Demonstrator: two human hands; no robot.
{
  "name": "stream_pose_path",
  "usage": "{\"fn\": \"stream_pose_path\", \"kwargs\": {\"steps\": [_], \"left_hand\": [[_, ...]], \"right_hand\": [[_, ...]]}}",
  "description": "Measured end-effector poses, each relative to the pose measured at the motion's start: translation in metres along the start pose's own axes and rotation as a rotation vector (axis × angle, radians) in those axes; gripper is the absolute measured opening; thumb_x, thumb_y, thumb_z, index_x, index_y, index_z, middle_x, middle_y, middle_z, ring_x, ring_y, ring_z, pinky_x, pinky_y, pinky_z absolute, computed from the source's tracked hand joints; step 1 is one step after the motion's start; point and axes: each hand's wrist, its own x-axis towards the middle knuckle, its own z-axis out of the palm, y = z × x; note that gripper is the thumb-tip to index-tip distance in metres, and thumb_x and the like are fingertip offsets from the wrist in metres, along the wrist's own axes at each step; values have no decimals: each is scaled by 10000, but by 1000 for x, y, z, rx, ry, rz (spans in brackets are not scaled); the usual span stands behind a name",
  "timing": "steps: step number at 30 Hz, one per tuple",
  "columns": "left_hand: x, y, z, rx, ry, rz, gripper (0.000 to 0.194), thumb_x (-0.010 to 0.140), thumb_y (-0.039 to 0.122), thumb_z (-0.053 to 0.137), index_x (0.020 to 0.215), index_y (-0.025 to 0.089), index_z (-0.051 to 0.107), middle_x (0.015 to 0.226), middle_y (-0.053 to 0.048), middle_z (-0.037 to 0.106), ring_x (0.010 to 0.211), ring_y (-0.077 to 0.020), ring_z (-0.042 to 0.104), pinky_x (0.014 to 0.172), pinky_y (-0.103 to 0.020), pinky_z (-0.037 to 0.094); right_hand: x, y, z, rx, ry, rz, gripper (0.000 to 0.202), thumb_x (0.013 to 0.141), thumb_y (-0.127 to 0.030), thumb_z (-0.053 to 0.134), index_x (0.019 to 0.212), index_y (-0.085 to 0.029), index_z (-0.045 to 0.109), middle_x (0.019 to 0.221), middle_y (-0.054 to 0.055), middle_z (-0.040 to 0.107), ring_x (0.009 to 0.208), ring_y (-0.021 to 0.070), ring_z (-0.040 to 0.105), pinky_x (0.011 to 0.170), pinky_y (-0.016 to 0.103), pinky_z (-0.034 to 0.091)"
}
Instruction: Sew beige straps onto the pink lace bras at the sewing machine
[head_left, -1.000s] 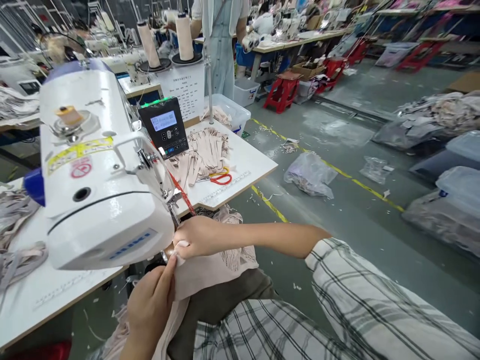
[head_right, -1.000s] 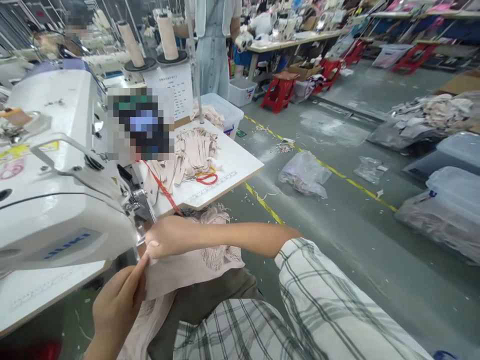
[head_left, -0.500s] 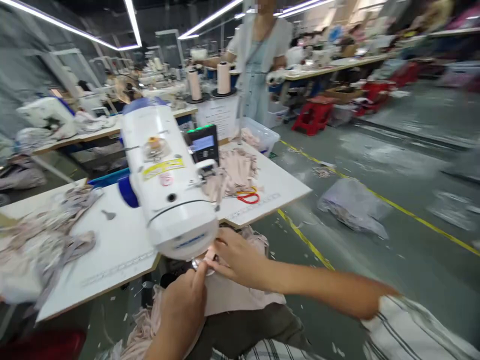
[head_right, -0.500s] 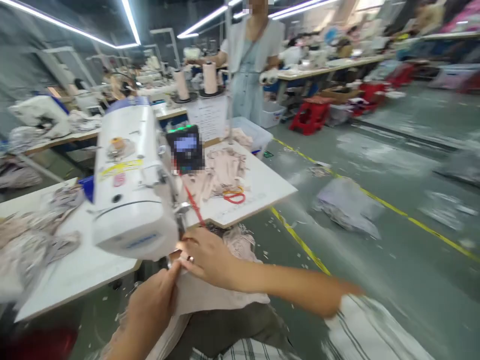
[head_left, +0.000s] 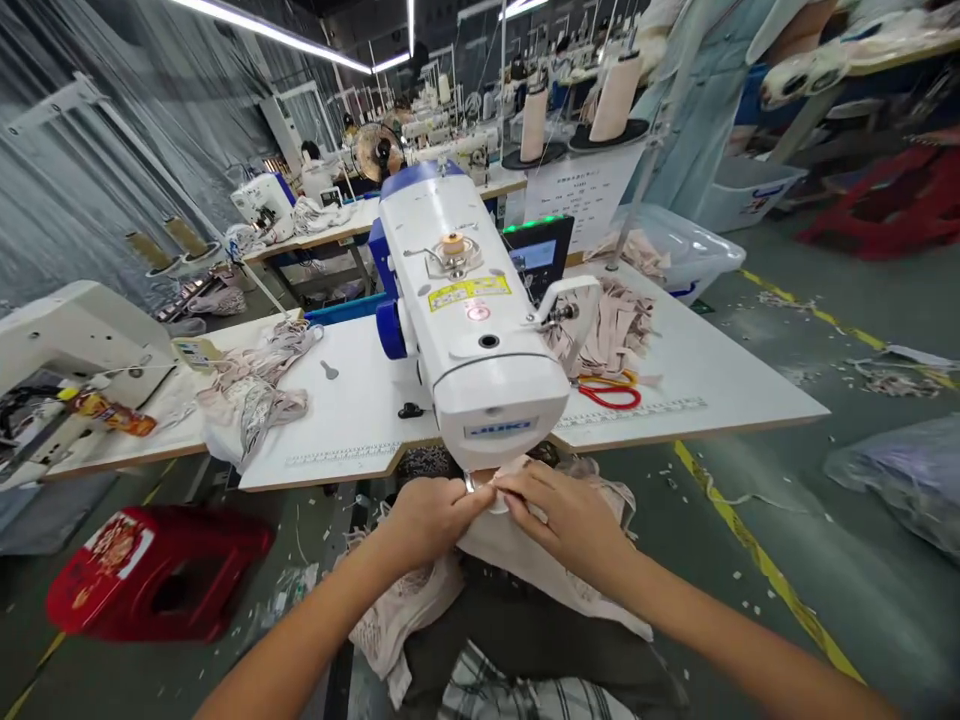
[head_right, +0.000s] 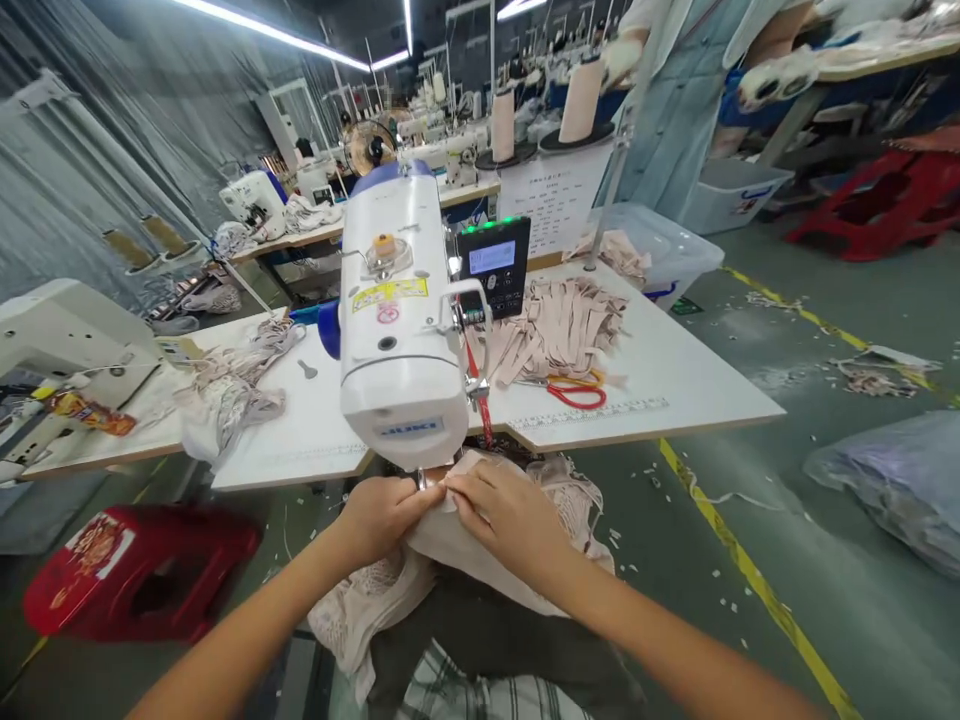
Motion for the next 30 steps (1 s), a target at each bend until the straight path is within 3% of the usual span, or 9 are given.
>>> {"fn": "stream_pose_path", "kwargs": {"steps": [3, 6, 9, 12, 15, 25, 28, 30], "left_hand": [[3, 10, 0, -59, -58, -79, 345, 936, 176, 485, 1264, 255, 558, 727, 7, 624, 598, -162, 591, 477, -258, 312], [4, 23, 1, -55, -101, -143, 407, 922, 168, 478, 1320, 243, 520, 725, -5, 633, 583, -169, 592, 462, -263, 287], [7, 36, 2, 1, -80, -185, 402, 932, 168, 454, 1327, 207, 518, 683, -8, 627, 556, -170, 594, 447, -280, 243], [12, 48, 1, 59, 14, -206, 369, 944, 173, 447, 1301, 149, 535, 632, -10, 607, 530, -168, 585, 444, -302, 226], [16, 58, 0, 75, 81, -230, 362, 939, 167, 458, 1286, 106, 539, 604, -7, 585, 506, -165, 564, 439, -317, 227], [32, 65, -7, 93, 45, -331, 305, 931, 147, 430, 1198, 116, 574, 580, -8, 569, 490, -146, 547, 435, -304, 264], [35, 64, -6, 34, 61, -360, 249, 932, 155, 442, 1125, 134, 598, 575, -15, 568, 480, -157, 536, 432, -311, 239], [36, 63, -5, 19, 82, -367, 223, 929, 161, 455, 1091, 147, 607, 572, -18, 569, 471, -161, 526, 434, -310, 231]], "right_hand": [[-15, 3, 11, 218, 26, 209, 320, 964, -323, 508, 1264, -212, 513, 1003, 86, 644, 801, 184, 651, 686, 329, 545], [-23, 4, 16, 377, 35, 353, 413, 949, -340, 522, 1336, -217, 449, 1220, 136, 573, 655, 121, 587, 631, 318, 547], [-18, 9, 12, 382, 9, 321, 362, 948, -281, 499, 1305, -241, 535, 1371, 141, 507, 755, 134, 603, 720, 345, 555], [-10, 15, 3, 375, 16, 267, 351, 931, -258, 521, 1271, -224, 601, 1363, 129, 534, 1032, 210, 610, 853, 392, 541], [-1, 20, -5, 389, -27, 266, 339, 918, -247, 537, 1237, -221, 649, 1347, 114, 554, 1149, 241, 575, 937, 424, 516], [28, 32, -17, 357, -174, 306, 249, 856, -231, 572, 1062, -233, 712, 985, 69, 637, 963, 247, 599, 793, 352, 519], [35, 36, -17, 421, -198, 308, 255, 838, -231, 550, 1039, -209, 706, 1007, 56, 643, 955, 226, 607, 776, 327, 525], [39, 38, -17, 480, -204, 303, 283, 825, -235, 540, 1048, -197, 709, 1146, 63, 643, 1018, 225, 616, 809, 326, 541]]}}
